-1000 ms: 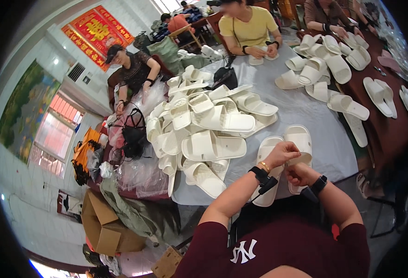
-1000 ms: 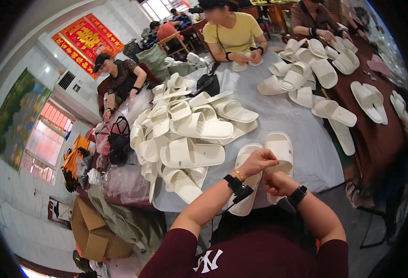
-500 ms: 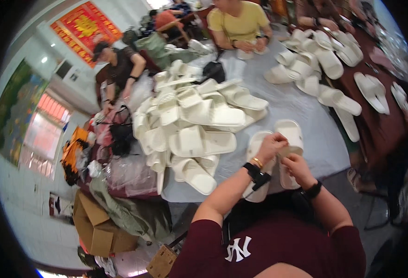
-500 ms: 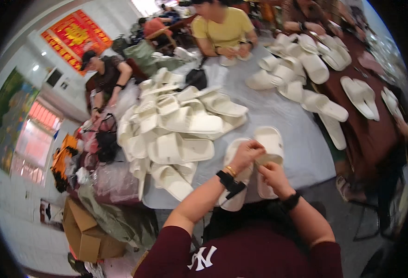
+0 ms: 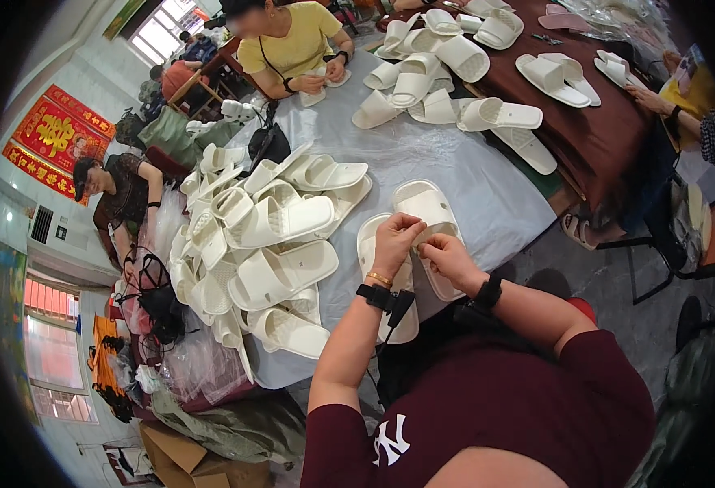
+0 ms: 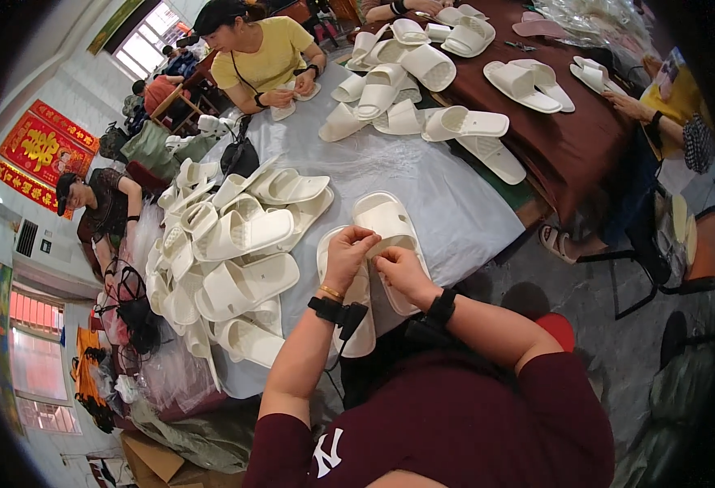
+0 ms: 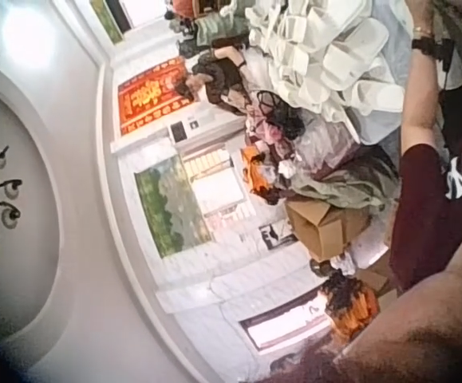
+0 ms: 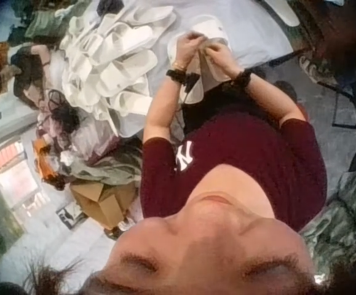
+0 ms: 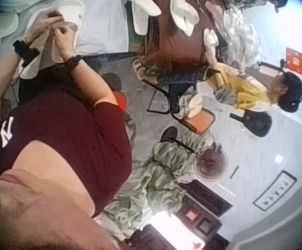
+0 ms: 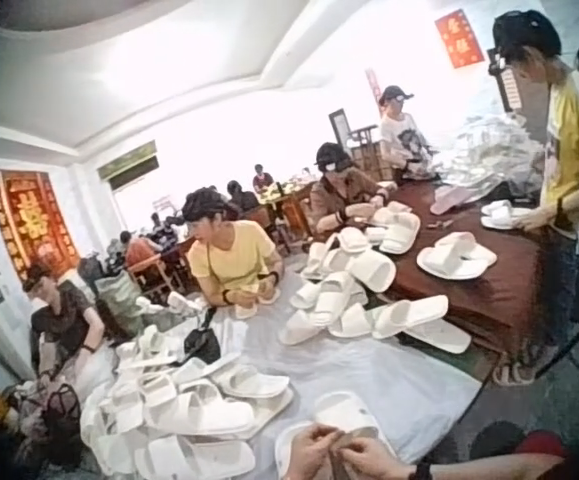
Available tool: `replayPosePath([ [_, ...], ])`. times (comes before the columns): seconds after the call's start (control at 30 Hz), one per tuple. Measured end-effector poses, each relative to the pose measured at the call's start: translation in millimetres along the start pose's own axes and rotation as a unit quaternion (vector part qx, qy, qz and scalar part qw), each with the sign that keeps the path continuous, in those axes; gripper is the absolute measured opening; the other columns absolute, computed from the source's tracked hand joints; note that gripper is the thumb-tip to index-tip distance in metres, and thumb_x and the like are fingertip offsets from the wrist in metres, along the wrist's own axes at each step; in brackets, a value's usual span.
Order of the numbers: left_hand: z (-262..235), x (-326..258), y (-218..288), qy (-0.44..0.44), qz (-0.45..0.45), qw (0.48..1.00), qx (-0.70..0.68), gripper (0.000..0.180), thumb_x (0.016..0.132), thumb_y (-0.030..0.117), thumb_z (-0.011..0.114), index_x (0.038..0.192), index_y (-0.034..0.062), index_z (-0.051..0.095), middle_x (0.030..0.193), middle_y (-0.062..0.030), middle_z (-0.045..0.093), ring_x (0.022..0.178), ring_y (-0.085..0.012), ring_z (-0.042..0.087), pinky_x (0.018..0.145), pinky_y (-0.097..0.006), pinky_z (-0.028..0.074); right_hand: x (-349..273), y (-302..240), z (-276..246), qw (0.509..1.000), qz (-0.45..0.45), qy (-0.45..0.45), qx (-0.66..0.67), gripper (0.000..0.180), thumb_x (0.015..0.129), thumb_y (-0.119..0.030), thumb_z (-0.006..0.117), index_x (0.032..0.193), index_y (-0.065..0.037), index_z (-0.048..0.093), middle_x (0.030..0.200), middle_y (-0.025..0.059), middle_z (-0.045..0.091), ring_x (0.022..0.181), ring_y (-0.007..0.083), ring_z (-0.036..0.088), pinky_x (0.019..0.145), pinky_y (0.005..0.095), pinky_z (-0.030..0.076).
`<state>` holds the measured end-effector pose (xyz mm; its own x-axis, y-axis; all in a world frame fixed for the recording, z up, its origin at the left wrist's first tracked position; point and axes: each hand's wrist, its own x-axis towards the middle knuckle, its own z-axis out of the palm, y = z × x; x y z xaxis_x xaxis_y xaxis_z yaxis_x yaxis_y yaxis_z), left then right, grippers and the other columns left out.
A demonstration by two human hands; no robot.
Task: Assembling and inspecting white rubber sandals in a manufacturing setting.
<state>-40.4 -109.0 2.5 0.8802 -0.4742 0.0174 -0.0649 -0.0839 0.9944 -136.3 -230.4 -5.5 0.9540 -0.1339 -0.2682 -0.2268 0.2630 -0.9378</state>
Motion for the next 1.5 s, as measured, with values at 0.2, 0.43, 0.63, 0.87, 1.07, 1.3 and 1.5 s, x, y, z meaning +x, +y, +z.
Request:
replayPosePath([
  [0.2,-1.7,-1.8,0.6,-0.002,-0.011,1.000,-0.028,0.012,0.081,0.007,0.071,0.090,-0.0007,0.066,0.085,-0.0051,0.068,0.079,-0.0106,0.062,0.071,-0.024,0.049,2.9,12.4,10.4,0.990,-0.086,0.116,-0.004,0.019,0.086,-0.012,0.059,0.099,0.003,0.060,0.082,0.0047,0.062,0.073,0.0133,0.059,0.066,0.0268,0.048],
  [0.43,-2.0,-2.5,3.9,0.006,-0.012,1.000,-0.016,0.012,0.081,0.007,0.071,0.089,-0.0004,0.067,0.083,-0.0032,0.066,0.076,-0.0088,0.060,0.070,-0.023,0.048,6.0,13.3,9.9,0.985,-0.148,0.058,-0.071,0.022,0.087,-0.013,0.060,0.098,0.005,0.060,0.084,0.0078,0.065,0.076,0.0150,0.061,0.068,0.0281,0.049],
  [0.63,-0.9,-0.4,-0.9,0.013,-0.002,1.000,-0.020,0.012,0.083,0.009,0.070,0.092,-0.0003,0.067,0.085,-0.0031,0.067,0.076,-0.0083,0.059,0.071,-0.023,0.048,2.2,8.7,5.5,0.995,-0.086,0.028,-0.030,0.019,0.089,-0.015,0.057,0.092,0.003,0.060,0.078,0.0081,0.065,0.062,0.0138,0.060,0.055,0.0265,0.047],
  [0.87,-10.0,31.9,-3.7,0.051,-0.031,0.998,-0.008,0.015,0.088,0.011,0.065,0.095,-0.0017,0.067,0.089,-0.0061,0.068,0.078,-0.0090,0.060,0.071,-0.024,0.048,-28.0,-3.3,-32.1,0.995,0.097,0.022,-0.013,0.017,0.086,-0.018,0.055,0.082,-0.002,0.058,0.076,0.0075,0.065,0.050,0.0126,0.058,0.040,0.0243,0.040],
  [1.07,-9.8,69.3,-18.9,0.077,0.052,0.964,0.248,0.024,0.085,0.024,0.059,0.091,0.0024,0.069,0.083,-0.0156,0.069,0.077,-0.0262,0.067,0.073,-0.036,0.052,-11.4,-3.6,-34.4,0.990,0.133,0.026,-0.039,0.014,0.084,-0.013,0.057,0.080,0.000,0.059,0.068,0.0060,0.061,0.048,0.0111,0.053,0.041,0.0261,0.042],
  [1.3,-1.9,73.9,-39.0,0.020,0.019,0.968,0.251,0.029,0.081,0.026,0.060,0.094,0.0018,0.067,0.090,-0.0191,0.068,0.085,-0.0303,0.065,0.079,-0.037,0.051,28.8,15.2,-23.3,0.981,0.135,0.070,0.116,0.005,0.089,-0.007,0.051,0.087,-0.008,0.056,0.066,0.0006,0.053,0.046,0.0061,0.043,0.036,0.0214,0.030],
  [1.5,-5.9,73.4,-43.8,-0.033,-0.002,0.968,0.249,0.026,0.082,0.024,0.059,0.091,-0.0002,0.065,0.088,-0.0178,0.067,0.082,-0.0292,0.063,0.075,-0.036,0.050,45.5,28.8,-22.1,0.951,0.199,0.041,0.234,0.010,0.091,-0.004,0.048,0.089,-0.012,0.051,0.064,-0.0023,0.046,0.046,0.0065,0.041,0.038,0.0197,0.030],
])
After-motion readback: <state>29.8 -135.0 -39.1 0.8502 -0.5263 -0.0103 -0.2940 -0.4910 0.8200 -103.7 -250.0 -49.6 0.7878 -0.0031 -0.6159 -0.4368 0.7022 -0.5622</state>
